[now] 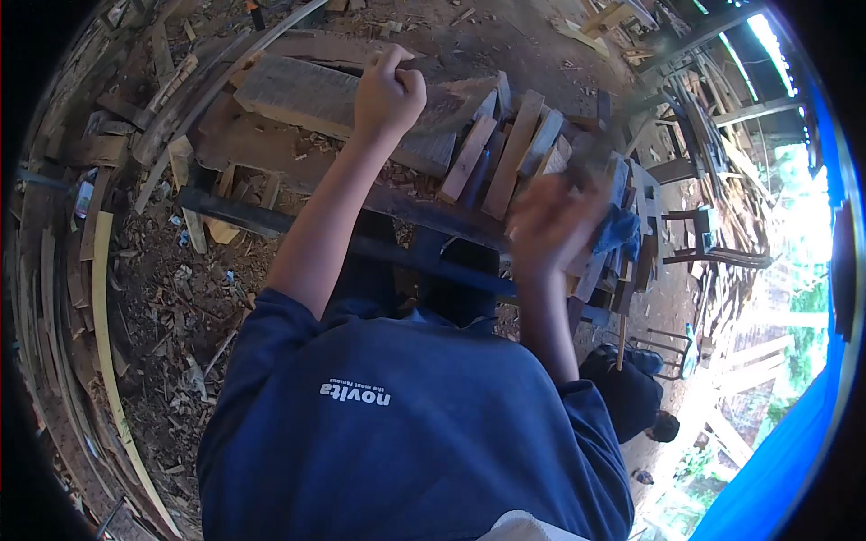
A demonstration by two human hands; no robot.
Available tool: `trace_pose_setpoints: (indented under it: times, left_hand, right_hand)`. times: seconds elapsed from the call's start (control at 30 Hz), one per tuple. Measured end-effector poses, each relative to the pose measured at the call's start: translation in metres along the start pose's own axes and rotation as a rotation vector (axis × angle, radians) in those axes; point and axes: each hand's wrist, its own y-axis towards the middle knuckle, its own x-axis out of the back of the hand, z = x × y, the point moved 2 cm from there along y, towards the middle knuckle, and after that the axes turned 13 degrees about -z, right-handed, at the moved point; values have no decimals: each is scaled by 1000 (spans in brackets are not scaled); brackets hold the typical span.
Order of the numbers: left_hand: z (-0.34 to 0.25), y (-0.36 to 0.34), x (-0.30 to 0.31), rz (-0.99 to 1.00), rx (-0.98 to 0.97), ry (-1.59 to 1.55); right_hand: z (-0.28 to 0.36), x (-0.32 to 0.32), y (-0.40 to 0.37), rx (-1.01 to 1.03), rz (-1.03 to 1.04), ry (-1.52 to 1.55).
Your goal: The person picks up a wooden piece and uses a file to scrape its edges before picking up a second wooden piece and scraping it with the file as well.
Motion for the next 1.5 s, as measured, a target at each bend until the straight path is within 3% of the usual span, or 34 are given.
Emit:
trace_pose_setpoints:
  times: [0.03,0.07,0.13,0.17,0.23,0.27,0.33,0.4,0.47,0.53,0.63,0.77,0.83,0.9,1.07,1.2,1.27,1.3,1.5]
  left_hand:
    - [-1,-1,0,-8,1,8]
    - [-1,-2,-1,-8,-2,7]
    - [-1,-1,0,-23,-2,-2]
    - [0,1,0,-24,-8,2]
    - [0,0,0,12,13,1]
    - [-1,0,0,17,9,1]
    - [2,-1,-1,46,40,28]
    - [4,-2,-3,30,35,28]
    - [4,-6,-3,14,36,33]
    - [4,-7,0,24,148,-42]
    - [2,-10,6,25,155,-37]
    - [0,-14,7,23,26,1]
    - [4,-21,9,63,58,-68]
    - [-6,-27,12,100,86,-133]
    - [-51,-37,36,489,-217,141]
    - [-55,-49,46,534,-292,99]
    - [-53,-53,49,521,-280,121]
    - [-52,-55,49,527,-284,127]
    - [-49,-33,40,459,-365,90]
  right_hand:
    - [-3,-8,-12,169,126,-330]
    - [-4,-9,-19,169,123,-329]
    - [-6,-14,-32,-297,492,-222]
    - [-4,-11,-28,-296,489,-214]
    - [4,6,-14,-253,161,-101]
    - [8,8,-12,-258,156,-100]
    - [11,13,-7,-386,-56,301]
    - [4,3,-17,-361,-86,310]
    - [-7,-18,-35,-208,526,-317]
    - [-6,-19,-47,-266,505,-242]
    - [2,-12,-41,-323,403,-101]
    - [-5,6,-46,-398,256,23]
    - [-18,16,-61,-456,259,61]
    - [-34,27,-86,-550,246,23]
    - [-58,56,-142,-664,168,-5]
    - [-62,71,-155,-669,94,-16]
    - [-67,74,-158,-845,-27,35]
    - [-78,75,-164,-817,-43,20]
    - [-99,84,-158,-835,9,-226]
